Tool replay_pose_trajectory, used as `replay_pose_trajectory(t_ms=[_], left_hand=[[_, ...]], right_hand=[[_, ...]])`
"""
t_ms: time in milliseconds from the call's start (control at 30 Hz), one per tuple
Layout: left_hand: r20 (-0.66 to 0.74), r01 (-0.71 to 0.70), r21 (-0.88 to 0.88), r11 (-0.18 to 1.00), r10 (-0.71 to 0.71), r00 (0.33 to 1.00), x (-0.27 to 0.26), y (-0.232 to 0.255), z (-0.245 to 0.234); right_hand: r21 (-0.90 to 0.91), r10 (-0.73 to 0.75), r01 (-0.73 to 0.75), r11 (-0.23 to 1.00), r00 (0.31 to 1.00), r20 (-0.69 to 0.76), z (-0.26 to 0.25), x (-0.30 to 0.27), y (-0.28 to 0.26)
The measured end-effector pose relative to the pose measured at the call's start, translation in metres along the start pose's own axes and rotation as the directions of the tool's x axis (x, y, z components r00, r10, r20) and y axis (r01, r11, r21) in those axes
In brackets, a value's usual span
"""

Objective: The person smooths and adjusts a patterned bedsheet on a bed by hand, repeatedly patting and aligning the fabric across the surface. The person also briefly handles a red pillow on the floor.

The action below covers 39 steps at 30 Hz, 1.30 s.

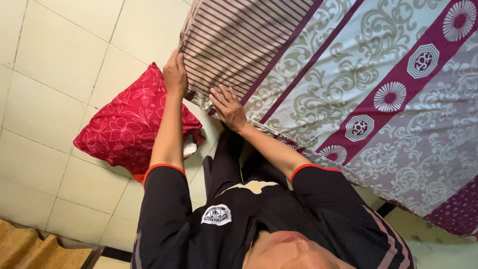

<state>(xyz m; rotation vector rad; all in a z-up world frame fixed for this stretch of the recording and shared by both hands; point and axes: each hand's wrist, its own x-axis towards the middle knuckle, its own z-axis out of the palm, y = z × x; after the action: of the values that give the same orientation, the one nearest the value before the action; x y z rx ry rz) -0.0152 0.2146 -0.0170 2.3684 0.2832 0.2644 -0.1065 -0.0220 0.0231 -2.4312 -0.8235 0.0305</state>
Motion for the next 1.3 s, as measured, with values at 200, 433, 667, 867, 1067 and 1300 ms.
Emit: replay_pose_trajectory(t_ms=[200, 433, 667, 867, 1067, 1300], left_hand=[[0.119, 0.044, 0.146, 0.988, -0.061, 0.991, 0.007, -0.031, -0.002], [0.108, 0.108, 0.083, 0.991, -0.117, 0.987, 0.026, -0.042, -0.004], [0.216, -0.037, 0.216, 0.976, -0.011, 0.976, 0.063, 0.012, 0.05], [0.269, 0.002, 0.292, 0.957, -0.084, 0.96, 0.053, 0.003, 0.079], [0.147, -0.161, 0.36, 0.919, 0.115, 0.982, 0.054, -0.02, 0.09], [0.131, -0.171, 0.325, 0.93, 0.135, 0.982, 0.051, 0.003, 0.078]], right_hand=[[0.185, -0.048, 0.057, 0.981, 0.997, -0.053, 0.025, 0.008, 0.005], [0.196, -0.076, 0.08, 0.977, 0.997, -0.029, 0.012, 0.016, -0.006], [0.211, 0.522, -0.48, 0.852, 0.81, -0.266, -0.055, 0.009, 0.067], [-0.119, 0.63, -0.699, 0.705, 0.695, -0.346, -0.074, -0.003, 0.184], [-0.131, 0.645, -0.712, 0.69, 0.687, -0.335, -0.064, -0.004, 0.178], [-0.135, 0.68, -0.749, 0.648, 0.65, -0.34, -0.065, 0.006, 0.175]])
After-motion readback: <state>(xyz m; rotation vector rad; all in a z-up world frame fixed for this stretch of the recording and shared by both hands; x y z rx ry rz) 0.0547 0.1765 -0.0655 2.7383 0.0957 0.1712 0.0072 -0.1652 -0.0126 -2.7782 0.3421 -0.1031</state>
